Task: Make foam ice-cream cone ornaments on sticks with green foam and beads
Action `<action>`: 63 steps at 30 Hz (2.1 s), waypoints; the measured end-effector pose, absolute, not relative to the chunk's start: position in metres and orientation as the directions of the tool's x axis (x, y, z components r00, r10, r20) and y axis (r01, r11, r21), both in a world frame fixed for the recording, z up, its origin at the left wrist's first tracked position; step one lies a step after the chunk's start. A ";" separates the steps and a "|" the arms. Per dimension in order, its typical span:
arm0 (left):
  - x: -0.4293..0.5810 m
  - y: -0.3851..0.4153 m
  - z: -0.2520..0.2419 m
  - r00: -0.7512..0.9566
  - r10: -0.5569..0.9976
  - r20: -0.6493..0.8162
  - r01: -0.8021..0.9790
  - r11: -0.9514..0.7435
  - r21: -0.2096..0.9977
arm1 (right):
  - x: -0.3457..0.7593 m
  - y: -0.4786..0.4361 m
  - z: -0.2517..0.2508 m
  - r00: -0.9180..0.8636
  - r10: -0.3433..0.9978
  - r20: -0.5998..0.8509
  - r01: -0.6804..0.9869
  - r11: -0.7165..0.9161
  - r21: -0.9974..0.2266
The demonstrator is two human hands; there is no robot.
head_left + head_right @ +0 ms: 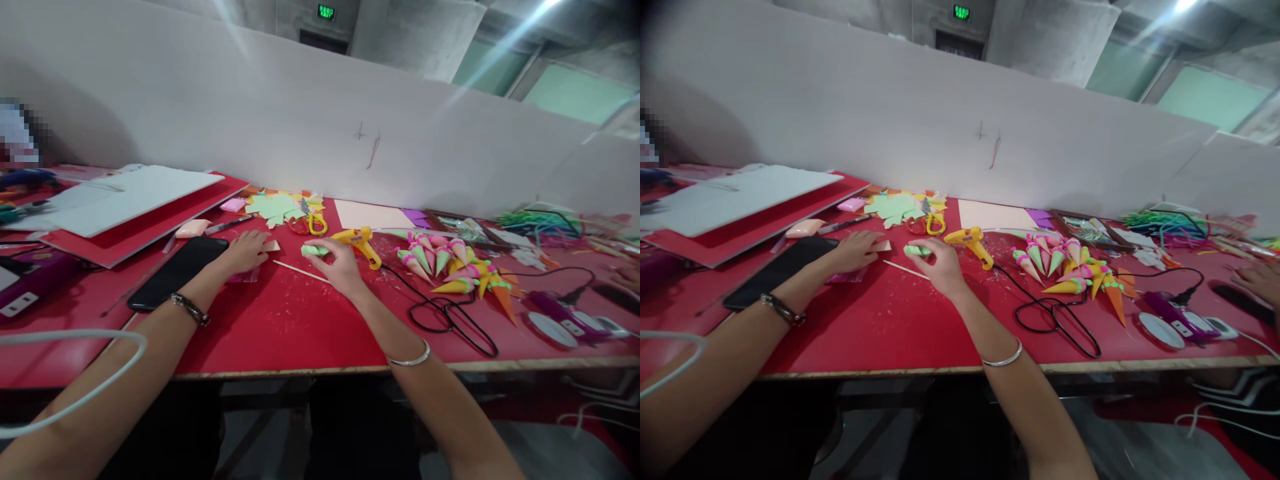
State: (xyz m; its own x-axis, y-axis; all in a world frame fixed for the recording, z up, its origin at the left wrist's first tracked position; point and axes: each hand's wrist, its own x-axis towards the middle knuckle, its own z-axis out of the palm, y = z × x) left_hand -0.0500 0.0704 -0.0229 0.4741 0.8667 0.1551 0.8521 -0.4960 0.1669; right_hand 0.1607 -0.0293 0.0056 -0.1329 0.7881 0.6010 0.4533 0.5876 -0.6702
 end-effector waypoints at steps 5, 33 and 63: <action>-0.046 0.071 -0.027 0.492 0.857 0.157 0.862 -0.504 0.053 | 0.159 -0.031 0.007 -0.149 0.778 0.611 0.463 0.601 -0.652; -0.018 0.041 -0.005 0.588 0.715 0.377 0.641 -0.697 0.322 | 0.155 -0.029 0.005 0.049 0.868 0.495 0.260 0.467 -0.845; -0.015 0.030 0.001 0.622 0.671 0.403 0.682 -0.718 0.141 | 0.153 -0.030 0.002 -0.084 0.785 0.614 0.497 0.567 -0.657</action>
